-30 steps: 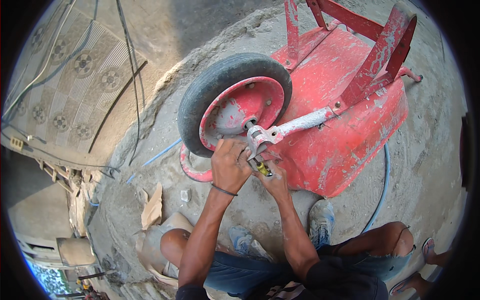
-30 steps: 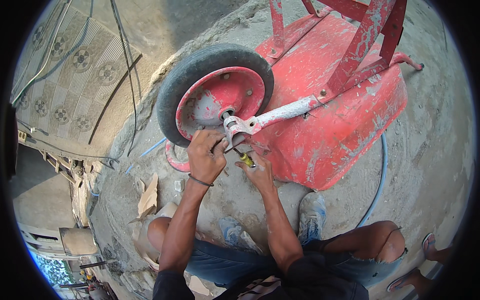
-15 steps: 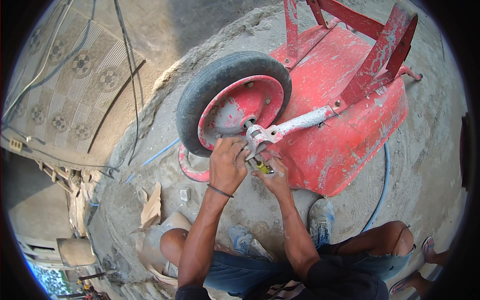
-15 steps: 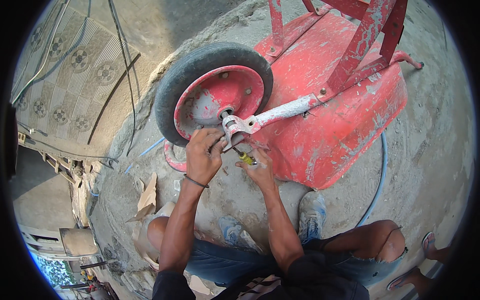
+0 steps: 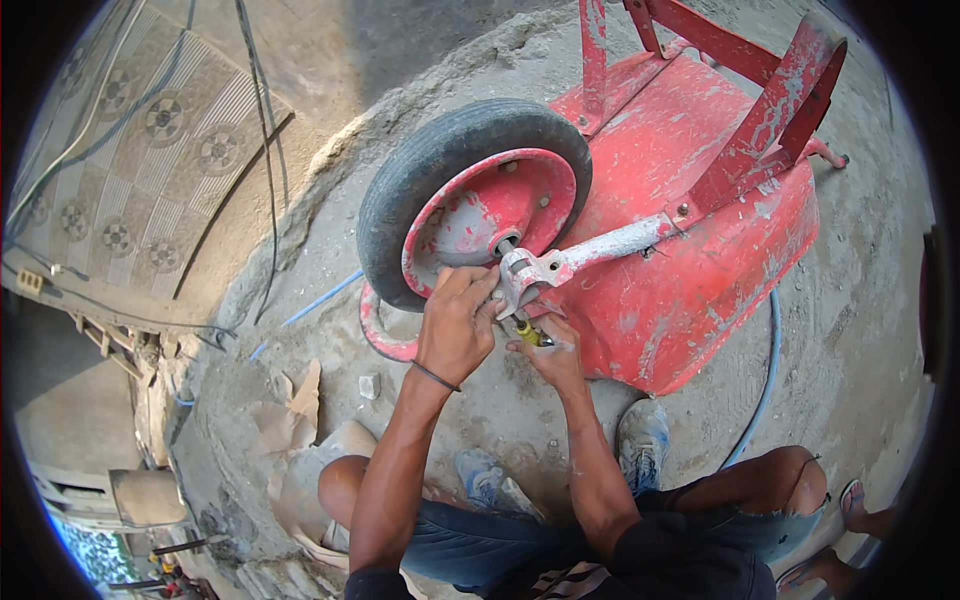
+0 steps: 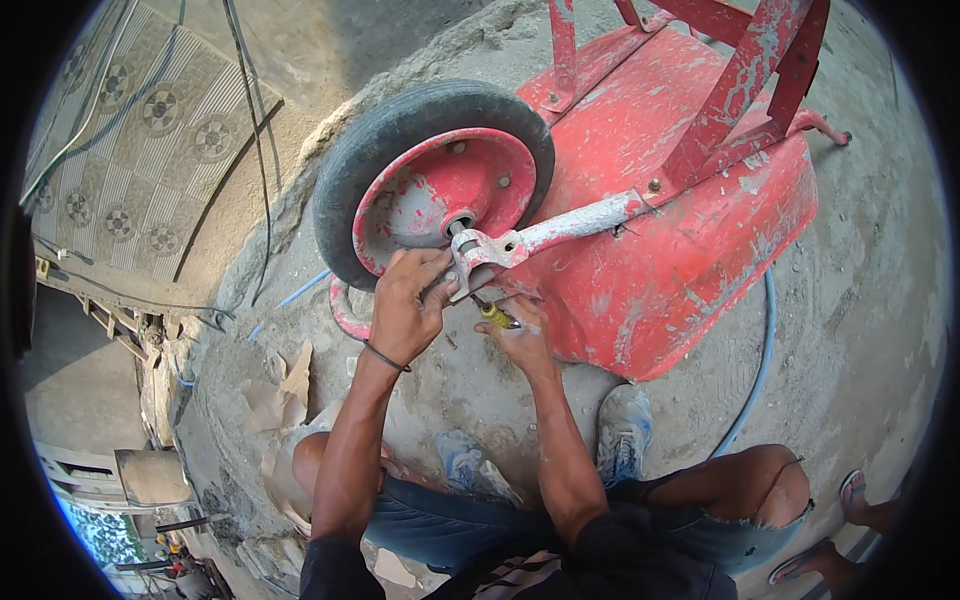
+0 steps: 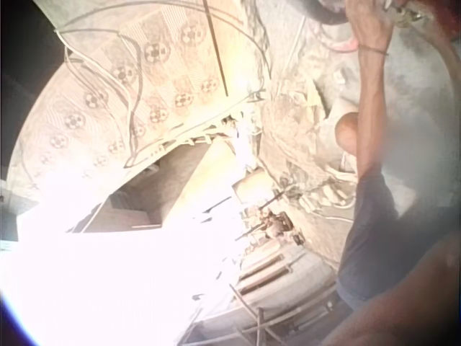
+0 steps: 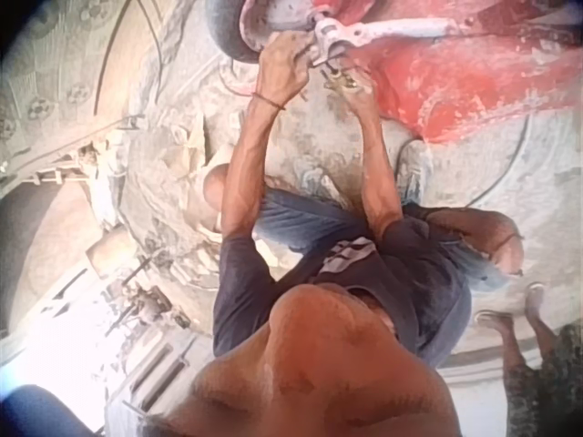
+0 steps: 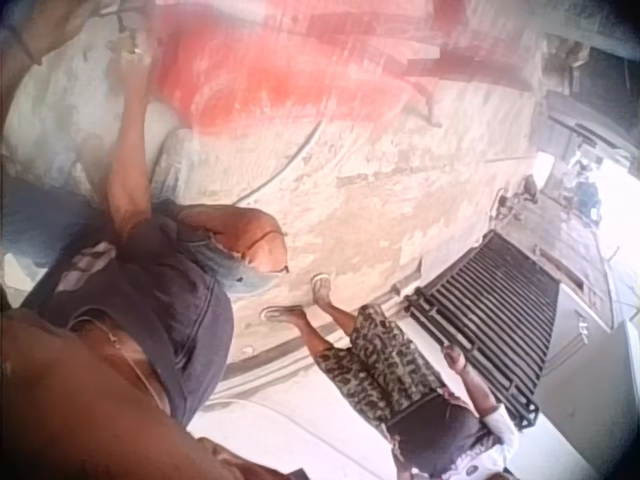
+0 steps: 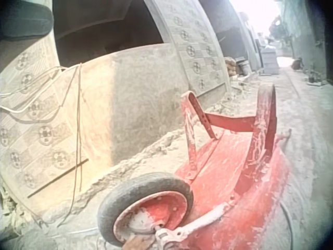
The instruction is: The person uses a wrench and a screwdriver to loosen and remove a bolt and axle from a wheelbarrow, then pulls the wheel free from the frame.
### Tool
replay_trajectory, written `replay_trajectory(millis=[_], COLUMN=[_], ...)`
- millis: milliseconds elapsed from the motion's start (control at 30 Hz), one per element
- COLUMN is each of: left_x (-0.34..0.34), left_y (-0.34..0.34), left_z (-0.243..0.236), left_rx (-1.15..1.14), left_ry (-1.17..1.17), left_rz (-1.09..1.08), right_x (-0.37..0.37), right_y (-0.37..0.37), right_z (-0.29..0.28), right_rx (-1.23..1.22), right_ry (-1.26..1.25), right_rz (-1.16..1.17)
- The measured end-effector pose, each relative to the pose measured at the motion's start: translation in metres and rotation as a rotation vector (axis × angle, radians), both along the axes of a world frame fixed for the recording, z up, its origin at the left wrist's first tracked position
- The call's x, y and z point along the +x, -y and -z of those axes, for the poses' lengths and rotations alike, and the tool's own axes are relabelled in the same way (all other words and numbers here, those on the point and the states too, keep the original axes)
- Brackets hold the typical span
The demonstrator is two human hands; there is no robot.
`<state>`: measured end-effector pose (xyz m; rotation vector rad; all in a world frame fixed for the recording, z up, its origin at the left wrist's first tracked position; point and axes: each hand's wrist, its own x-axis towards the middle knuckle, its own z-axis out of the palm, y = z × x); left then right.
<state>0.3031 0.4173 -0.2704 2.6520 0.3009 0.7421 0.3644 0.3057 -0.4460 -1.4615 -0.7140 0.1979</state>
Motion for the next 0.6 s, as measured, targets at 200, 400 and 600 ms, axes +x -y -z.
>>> replay_trajectory(millis=[200,400,600], left_x=[-0.001,-0.002,-0.001], left_y=[0.008,0.011,0.005], left_z=[0.011,0.017,0.003], left_rx=[-0.088,-0.043,-0.015], left_ry=[0.074,0.138,0.015], left_rz=[-0.138,-0.196,-0.105], right_x=[-0.003,-0.029,-0.022], right_y=[-0.002,-0.015,-0.005], right_z=[0.006,0.0,-0.004], right_rx=[0.005,-0.082,-0.164], right_ry=[0.016,0.072,-0.176], right_rz=[0.069,0.36,0.11])
